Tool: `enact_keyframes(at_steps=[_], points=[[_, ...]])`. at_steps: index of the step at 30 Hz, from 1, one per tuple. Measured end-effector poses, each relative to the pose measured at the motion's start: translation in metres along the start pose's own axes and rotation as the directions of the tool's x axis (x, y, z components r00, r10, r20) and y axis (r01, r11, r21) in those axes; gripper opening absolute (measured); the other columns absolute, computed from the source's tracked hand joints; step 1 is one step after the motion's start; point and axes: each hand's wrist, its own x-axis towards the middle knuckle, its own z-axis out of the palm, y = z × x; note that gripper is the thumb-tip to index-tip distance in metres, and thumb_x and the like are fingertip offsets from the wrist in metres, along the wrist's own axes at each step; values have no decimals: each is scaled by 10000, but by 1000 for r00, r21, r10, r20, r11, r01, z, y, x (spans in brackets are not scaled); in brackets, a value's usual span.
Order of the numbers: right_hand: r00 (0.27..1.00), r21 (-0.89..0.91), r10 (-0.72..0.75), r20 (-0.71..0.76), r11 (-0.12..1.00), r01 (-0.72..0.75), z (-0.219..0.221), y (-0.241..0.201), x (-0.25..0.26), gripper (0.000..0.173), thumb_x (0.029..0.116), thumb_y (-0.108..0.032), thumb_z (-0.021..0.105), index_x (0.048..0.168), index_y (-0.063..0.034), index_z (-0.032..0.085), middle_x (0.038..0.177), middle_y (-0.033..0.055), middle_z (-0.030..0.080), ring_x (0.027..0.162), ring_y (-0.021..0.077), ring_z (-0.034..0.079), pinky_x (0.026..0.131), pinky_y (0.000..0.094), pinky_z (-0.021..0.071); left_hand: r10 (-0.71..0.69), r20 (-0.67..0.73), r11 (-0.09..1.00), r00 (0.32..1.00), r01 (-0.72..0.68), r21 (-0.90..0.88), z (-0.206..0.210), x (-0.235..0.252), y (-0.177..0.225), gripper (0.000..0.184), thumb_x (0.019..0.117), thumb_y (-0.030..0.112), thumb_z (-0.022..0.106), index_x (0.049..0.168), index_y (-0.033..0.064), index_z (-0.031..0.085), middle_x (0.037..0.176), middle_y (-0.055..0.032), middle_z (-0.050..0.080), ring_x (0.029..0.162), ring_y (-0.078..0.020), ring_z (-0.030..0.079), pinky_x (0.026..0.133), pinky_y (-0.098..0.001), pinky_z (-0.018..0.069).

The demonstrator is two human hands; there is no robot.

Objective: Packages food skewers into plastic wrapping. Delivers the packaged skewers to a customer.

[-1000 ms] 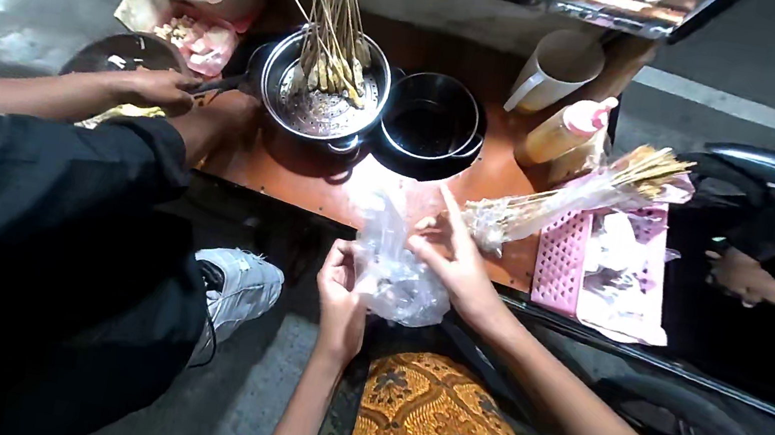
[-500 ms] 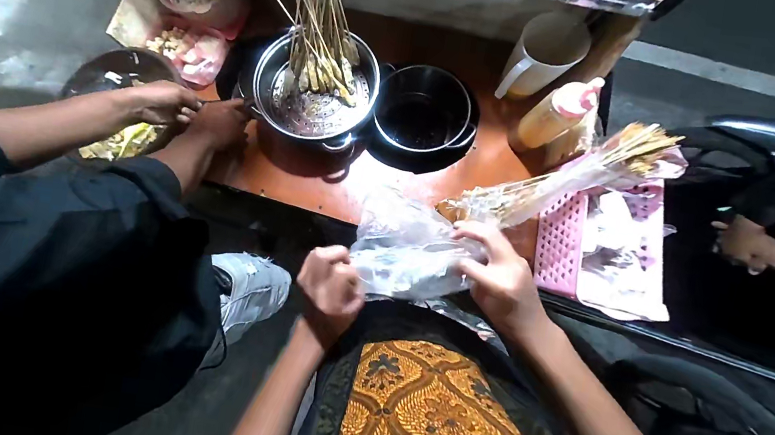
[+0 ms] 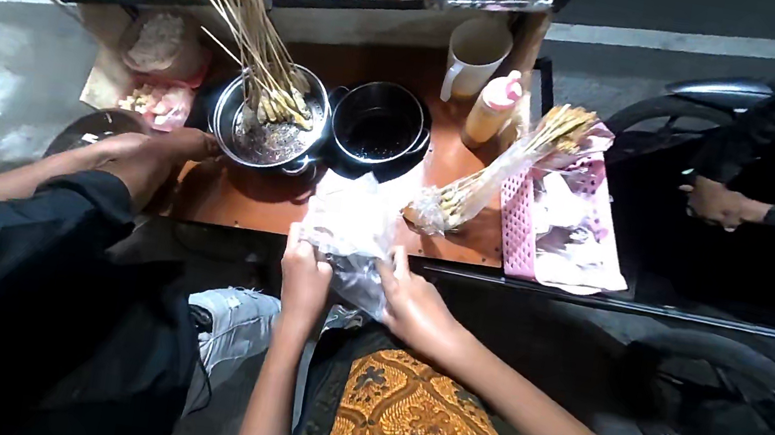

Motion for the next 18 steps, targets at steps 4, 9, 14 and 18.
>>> enact_keyframes(at_steps=[4,9,14,18], points=[[919,406,-165,-359,859,313,6,47,-17,519,859,-251,786,1354,-136,677,1363,134,586,1069,204,639,813,349,575,-230,-110,940,967,192,-281,12,-11,12,264,826,-42,619,1079,-95,671,1008,-173,706,947,-171,686,865,-351,553],[795,338,189,-577,941,21,-10,94,11,650,865,-190,768,1408,17,476,1138,172,674,876,245,688,800,418,580,-300,-88,886,950,243,-396,11,-8,6,138,850,13,637,970,-35,688,819,-50,676,764,-48,645,727,-263,541],[920,140,236,-312,969,-201,-38,100,83,754,987,-226,692,1614,-83,297,1185,308,669,1124,504,644,974,668,488,-226,143,889,964,263,-375,19,8,-3,297,856,20,716,1137,-62,663,985,-138,711,888,-150,696,837,-340,581],[922,85,27,-387,996,7,-55,102,102,217,1026,-78,542,1088,38,714,984,264,706,953,433,693,869,653,530,-218,354,909,909,322,-266,32,19,-9,471,855,39,718,1291,-58,570,1128,-196,680,1005,-246,697,910,-425,584]])
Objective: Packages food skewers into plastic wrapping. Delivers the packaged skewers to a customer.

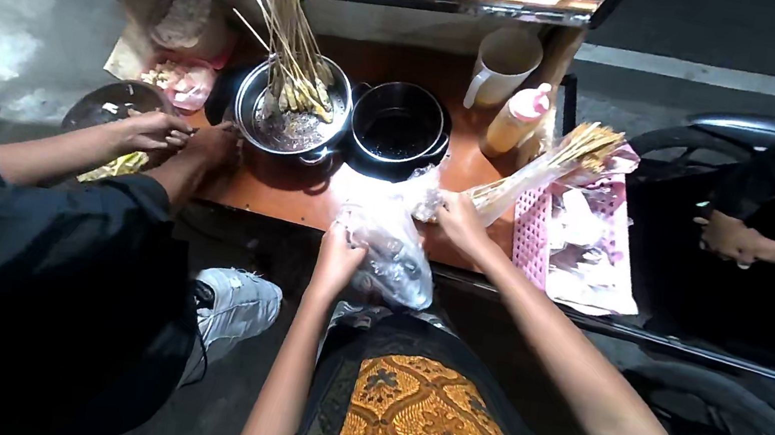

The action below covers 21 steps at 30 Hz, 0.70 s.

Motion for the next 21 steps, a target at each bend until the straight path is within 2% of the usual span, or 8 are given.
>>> enact_keyframes(at_steps=[2,4,5,7,10,13,18,21], points=[[995,104,-39,-95,993,48,-19,-13,-21,223,1032,-79,519,1064,46,701,915,225,696,869,364,692,827,600,547,-54,62,997,997,51,57,2,10,-1,594,832,31,746,1371,-59,514,1228,-230,654,1116,-294,670,988,-461,545],[974,277,-39,-221,956,101,-40,-30,-51,274,1051,-141,483,1014,25,697,827,111,676,743,198,666,731,417,584,-87,110,994,990,80,72,7,21,-1,648,837,41,765,1406,-69,474,1281,-256,618,1150,-324,656,1002,-471,543],[961,361,-40,-274,922,141,-47,-41,-65,308,1069,-184,465,966,-8,695,780,36,666,692,111,651,677,314,581,-91,122,994,988,83,73,9,26,0,622,836,51,775,1373,-86,493,1276,-270,614,1150,-338,653,1004,-480,540],[946,503,-37,-323,840,204,-58,-64,-86,312,1087,-183,438,919,-55,666,750,-46,665,687,34,659,671,222,584,-90,146,994,985,81,69,12,32,5,555,843,65,790,1302,-117,538,1258,-291,614,1141,-354,649,1007,-486,530],[948,593,-89,-304,761,262,-57,-77,-94,301,1081,-128,419,914,-52,658,757,-36,677,716,58,674,721,246,601,-80,194,997,978,80,8,16,34,10,522,843,54,781,1280,-109,549,1200,-268,636,1041,-315,686,932,-456,575],[976,592,-100,-195,781,198,-36,-75,-81,272,1081,-111,452,931,-13,657,764,-38,663,715,28,656,718,223,583,-59,278,990,959,91,-106,16,28,10,522,833,18,784,1275,-106,537,1130,-225,651,938,-247,697,853,-403,600],[989,335,-118,89,939,82,3,-52,-38,305,1068,-168,481,1112,38,703,976,141,715,937,191,689,918,400,554,36,427,979,903,54,-197,7,23,6,841,734,-78,759,1471,-55,355,1321,-221,592,1151,-226,646,975,-381,553],[962,237,-219,165,955,177,14,-52,-26,270,1004,-58,517,1172,52,697,1106,217,715,1084,295,682,1004,497,517,41,473,970,880,80,-231,2,26,-4,896,757,-84,762,1517,-46,289,1306,-202,594,1105,-190,654,939,-349,565]])
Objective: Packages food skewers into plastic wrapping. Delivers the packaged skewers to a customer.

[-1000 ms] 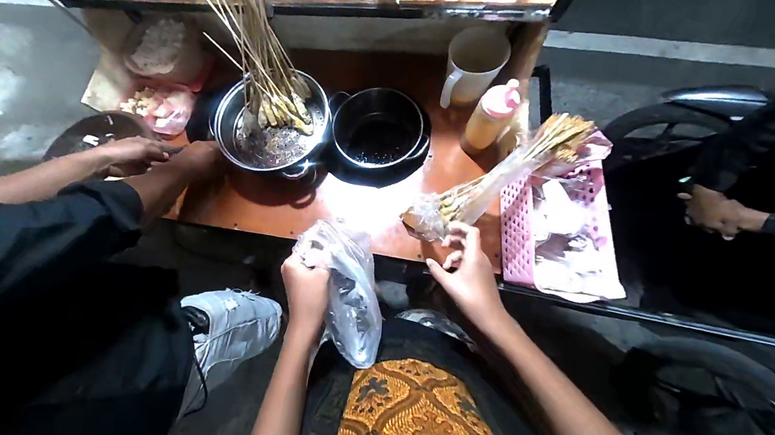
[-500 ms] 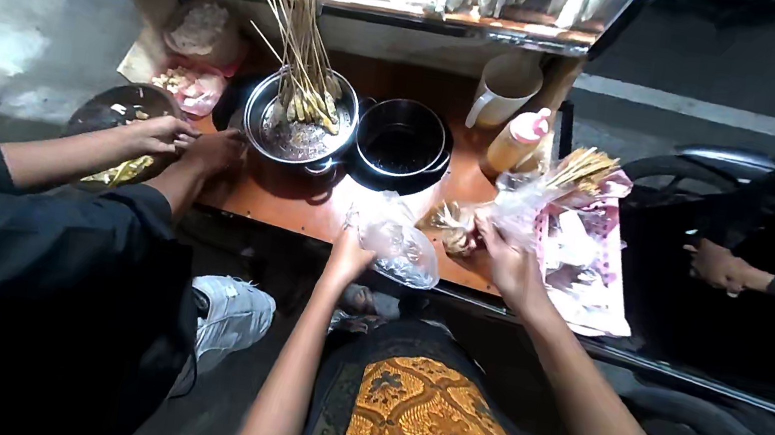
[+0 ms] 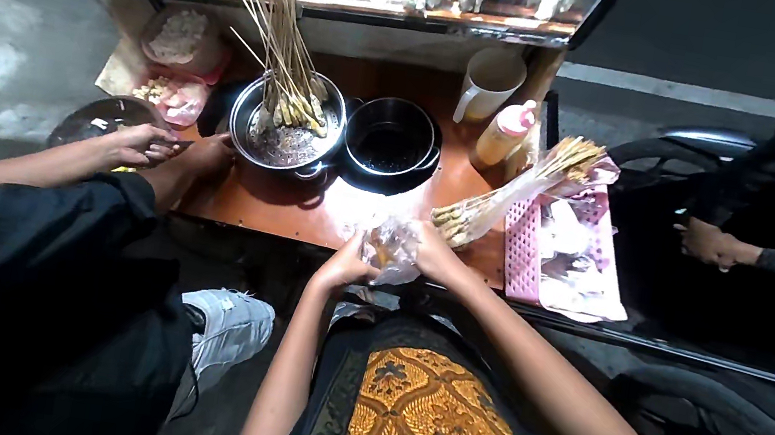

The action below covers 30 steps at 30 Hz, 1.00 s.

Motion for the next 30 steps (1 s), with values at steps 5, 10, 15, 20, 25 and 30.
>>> enact_keyframes(at_steps=[5,10,15,20,25,30], points=[[983,-253,-37,181,964,83,7,-5,8,424,1001,-23,524,1422,-6,573,1335,234,637,1269,374,603,1107,561,435,11,-30,994,999,-14,-112,-12,3,-5,836,816,-34,694,1528,-13,257,1194,-158,619,890,-142,656,737,-307,575],[954,-542,148,259,840,17,10,-1,8,565,1071,-233,436,1627,-239,338,1208,244,701,1188,454,631,1124,689,313,17,-88,983,996,-33,-178,-23,18,-24,840,848,10,682,1549,14,219,1197,-151,616,835,-132,659,670,-301,575],[956,-474,-278,-94,857,202,4,-3,-26,363,1063,-354,519,1271,-125,709,1062,109,755,1017,289,705,1004,550,478,50,-199,998,979,-58,-32,-24,12,-28,778,869,27,677,1524,-33,261,1217,-203,609,892,-178,666,708,-347,584],[529,286,154,-835,942,176,7,5,-54,537,914,-70,654,1371,102,429,1136,124,594,994,112,614,858,250,543,104,-267,995,958,-99,30,-14,15,-26,752,762,-23,774,1412,-126,410,1281,-255,616,1170,-254,640,1021,-408,531],[380,682,650,-658,728,-66,-16,53,-33,986,867,-113,806,1581,3,137,1522,266,372,1304,300,493,1043,404,473,44,-216,972,975,9,236,-2,22,-21,673,783,102,803,1360,-75,504,1228,-239,656,1161,-318,649,1022,-508,517],[414,702,653,-634,711,-45,-33,66,11,1034,819,-86,862,1586,27,177,1391,255,541,1197,255,622,1017,414,530,-70,-278,829,958,211,518,7,6,13,879,746,287,886,1455,-33,477,1529,-268,416,1337,-411,519,1054,-578,473]])
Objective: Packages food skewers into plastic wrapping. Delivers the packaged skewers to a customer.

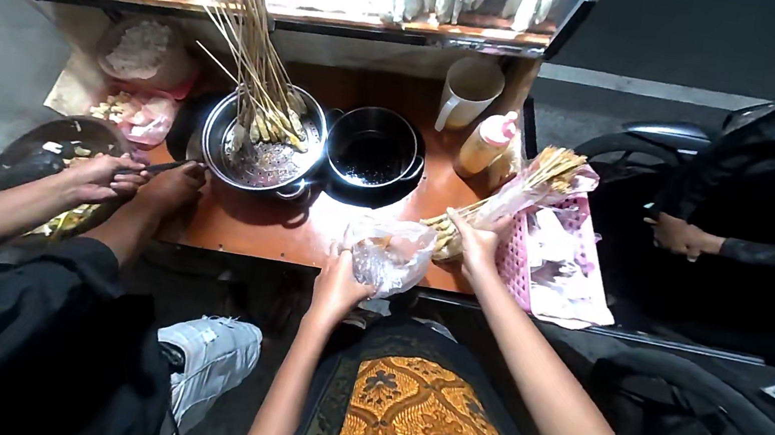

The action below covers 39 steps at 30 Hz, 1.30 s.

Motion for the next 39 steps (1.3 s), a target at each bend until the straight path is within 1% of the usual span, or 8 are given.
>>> enact_keyframes(at_steps=[2,7,12,16,21,25,29,39], points=[[997,-22,50,-59,998,-51,10,-4,11,749,844,-191,861,1426,56,459,1206,228,641,1046,260,657,920,436,549,-16,-69,998,997,20,61,-2,-7,10,837,718,312,906,1404,0,543,1573,-246,350,1348,-406,504,997,-574,510],[998,-37,-65,-7,997,65,5,6,22,350,1061,-294,572,1297,-39,615,1079,121,651,967,189,630,886,397,524,7,-209,999,978,3,48,6,-4,14,835,675,336,935,1356,-8,595,1603,-256,302,1439,-424,395,1038,-506,509],[995,-141,-93,47,985,99,-7,7,6,433,1127,-376,350,1171,-40,619,1005,45,623,961,84,608,906,298,506,-41,-296,999,954,43,-1,17,12,20,826,666,461,918,1256,-49,647,1530,-289,394,1407,-452,416,1066,-560,457],[964,-337,-56,260,930,145,-21,-7,-12,529,1143,-310,190,1346,28,542,1274,177,605,1205,171,564,1068,344,438,-150,-79,988,985,153,26,10,24,26,1003,685,462,910,1473,11,484,1475,-251,502,1399,-405,446,1133,-662,302],[968,-239,-181,177,946,220,-34,-58,-49,479,1121,-318,285,1223,7,621,1098,89,669,1074,106,619,983,339,494,-137,49,987,989,132,91,14,32,27,1002,691,396,910,1497,21,447,1449,-222,541,1408,-387,441,1139,-658,296],[816,320,-521,250,840,438,-46,-100,-64,339,1082,-431,433,884,-241,631,816,-100,665,875,72,679,924,344,581,-86,35,996,996,86,11,16,29,33,883,696,315,915,1383,-72,518,1421,-290,521,1346,-416,499,1102,-561,430],[611,454,-565,554,820,348,-42,-114,-62,318,986,-608,551,841,-343,651,783,-160,654,851,38,677,941,331,579,52,44,976,998,-41,-213,16,20,35,843,745,96,865,1424,-96,404,1361,-297,551,1286,-377,561,1102,-497,453],[293,20,-274,916,761,648,6,-89,-41,183,1012,-148,572,978,-13,692,888,41,679,846,46,640,825,237,545,234,77,885,969,-179,-429,12,-2,18,1066,661,36,890,1518,-84,267,1430,-262,522,1335,-289,545,1136,-414,453]])
